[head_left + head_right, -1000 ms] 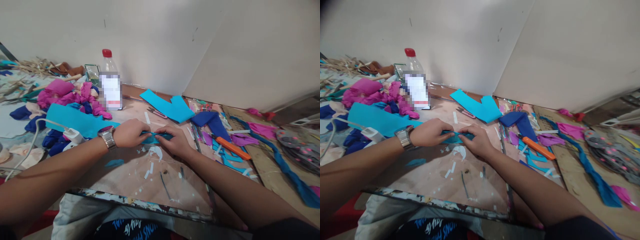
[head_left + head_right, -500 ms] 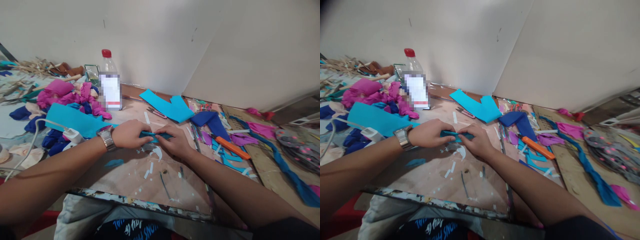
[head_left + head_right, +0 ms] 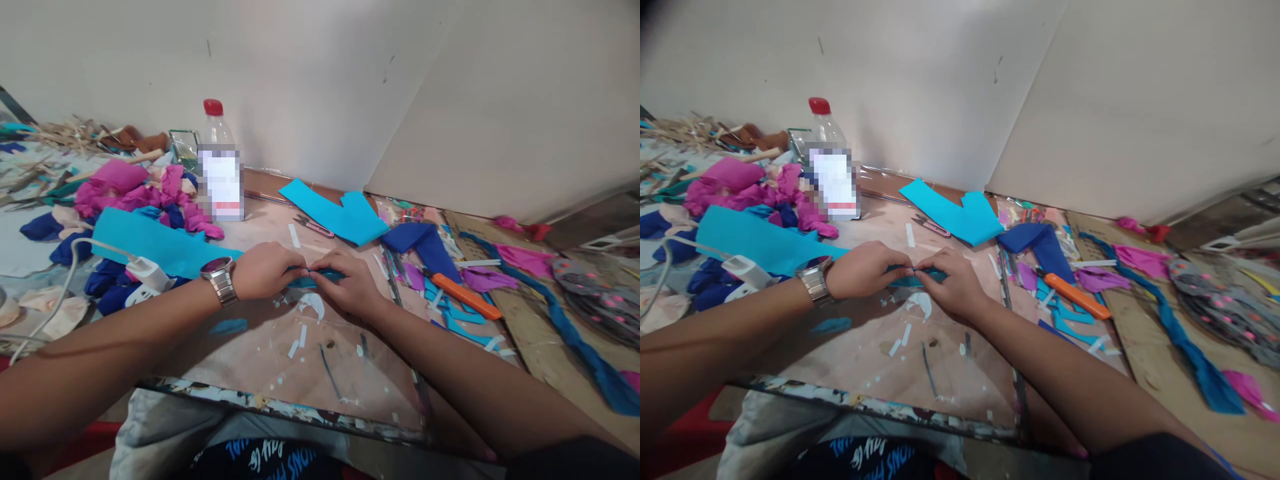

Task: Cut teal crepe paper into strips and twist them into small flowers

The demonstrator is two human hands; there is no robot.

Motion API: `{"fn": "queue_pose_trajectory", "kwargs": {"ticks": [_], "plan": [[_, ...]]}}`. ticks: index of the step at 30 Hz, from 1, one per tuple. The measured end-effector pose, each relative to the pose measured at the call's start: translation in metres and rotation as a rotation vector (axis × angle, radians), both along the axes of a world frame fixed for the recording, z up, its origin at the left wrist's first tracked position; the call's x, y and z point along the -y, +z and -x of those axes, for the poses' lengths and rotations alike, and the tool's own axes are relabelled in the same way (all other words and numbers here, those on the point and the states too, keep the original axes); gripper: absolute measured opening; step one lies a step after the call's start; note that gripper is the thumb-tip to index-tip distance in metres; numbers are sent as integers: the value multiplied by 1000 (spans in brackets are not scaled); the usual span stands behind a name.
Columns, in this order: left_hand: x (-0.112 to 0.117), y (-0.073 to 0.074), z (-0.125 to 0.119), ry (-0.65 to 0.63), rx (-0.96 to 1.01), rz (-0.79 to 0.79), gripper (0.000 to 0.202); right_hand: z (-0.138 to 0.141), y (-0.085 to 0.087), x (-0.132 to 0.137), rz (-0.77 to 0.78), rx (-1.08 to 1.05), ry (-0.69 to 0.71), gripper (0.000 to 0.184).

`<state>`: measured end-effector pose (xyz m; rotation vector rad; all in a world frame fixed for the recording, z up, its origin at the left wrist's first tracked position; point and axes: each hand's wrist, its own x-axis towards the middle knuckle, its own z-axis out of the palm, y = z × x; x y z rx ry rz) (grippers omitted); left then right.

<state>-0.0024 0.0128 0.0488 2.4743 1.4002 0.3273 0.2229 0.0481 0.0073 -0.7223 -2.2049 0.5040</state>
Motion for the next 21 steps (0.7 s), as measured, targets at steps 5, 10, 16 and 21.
{"fn": "queue_pose_trajectory", "kwargs": {"ticks": [5,10,16,21], "plan": [[0,1,1,-18,-11,32,30,-1,0,-1,-9,2,-2,5],[1,5,2,-4,28,75,25,-2,1,-1,-38,2,50,5],[1,11,3,-16,63,126,31,0,2,0,-79,-34,62,10],[2,15,3,-37,93,173,31,-1,3,0,-97,-35,64,11]]}}
